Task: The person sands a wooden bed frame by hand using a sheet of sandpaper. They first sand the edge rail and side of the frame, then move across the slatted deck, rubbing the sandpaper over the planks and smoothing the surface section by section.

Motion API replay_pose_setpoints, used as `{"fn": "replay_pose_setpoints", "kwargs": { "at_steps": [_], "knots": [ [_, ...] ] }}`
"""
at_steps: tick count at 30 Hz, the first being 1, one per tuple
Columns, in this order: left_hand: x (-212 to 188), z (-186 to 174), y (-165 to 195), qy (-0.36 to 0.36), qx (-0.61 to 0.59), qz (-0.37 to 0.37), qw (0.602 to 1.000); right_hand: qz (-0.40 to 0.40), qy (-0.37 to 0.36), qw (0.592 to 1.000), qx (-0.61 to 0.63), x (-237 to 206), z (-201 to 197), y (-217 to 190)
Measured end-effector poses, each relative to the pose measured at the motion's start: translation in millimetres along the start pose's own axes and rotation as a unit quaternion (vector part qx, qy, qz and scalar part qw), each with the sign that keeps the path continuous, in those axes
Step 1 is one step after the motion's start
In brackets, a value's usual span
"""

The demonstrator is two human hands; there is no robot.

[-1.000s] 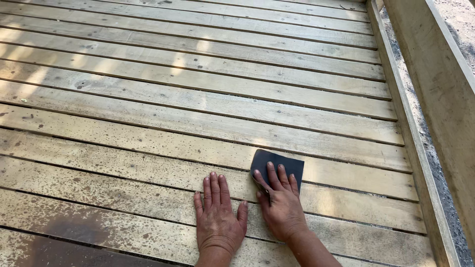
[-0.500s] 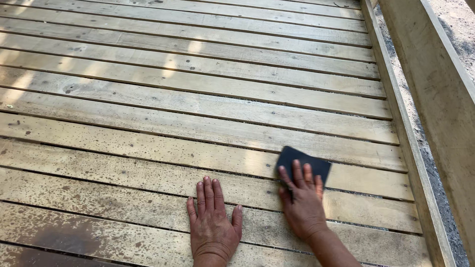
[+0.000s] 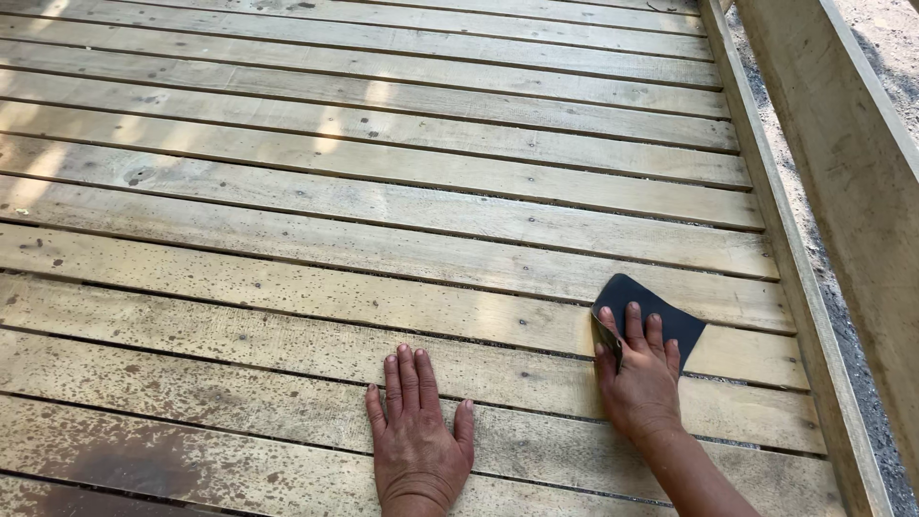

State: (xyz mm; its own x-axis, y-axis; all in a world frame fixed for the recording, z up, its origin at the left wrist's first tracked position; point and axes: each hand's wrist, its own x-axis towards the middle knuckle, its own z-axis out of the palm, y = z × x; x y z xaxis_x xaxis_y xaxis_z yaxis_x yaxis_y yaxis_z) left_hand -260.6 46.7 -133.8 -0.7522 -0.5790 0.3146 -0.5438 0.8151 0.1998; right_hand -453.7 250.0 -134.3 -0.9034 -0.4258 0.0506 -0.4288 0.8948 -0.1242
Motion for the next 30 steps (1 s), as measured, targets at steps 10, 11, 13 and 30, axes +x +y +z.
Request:
{"fn": "replay_pose_setpoints", "kwargs": {
  "at_steps": [10,11,13,30],
  "knots": [
    [10,-21,11,-0.05,-0.009,-0.022,0.998,-0.132,-0.004,0.991,0.029,-40,12,-55],
    [10,-24,11,-0.122,-0.003,-0.041,0.992,-0.115,-0.041,0.992,0.032,-14,8,-68],
    [12,-27,12,-0.253,0.004,-0.08,0.964,-0.091,-0.072,0.993,0.038,11,-2,-91],
    [11,-8,-105,0.015,0.045,0.032,0.998,-0.128,-0.058,0.99,0.03,5,-11,-167]
  ]
}}
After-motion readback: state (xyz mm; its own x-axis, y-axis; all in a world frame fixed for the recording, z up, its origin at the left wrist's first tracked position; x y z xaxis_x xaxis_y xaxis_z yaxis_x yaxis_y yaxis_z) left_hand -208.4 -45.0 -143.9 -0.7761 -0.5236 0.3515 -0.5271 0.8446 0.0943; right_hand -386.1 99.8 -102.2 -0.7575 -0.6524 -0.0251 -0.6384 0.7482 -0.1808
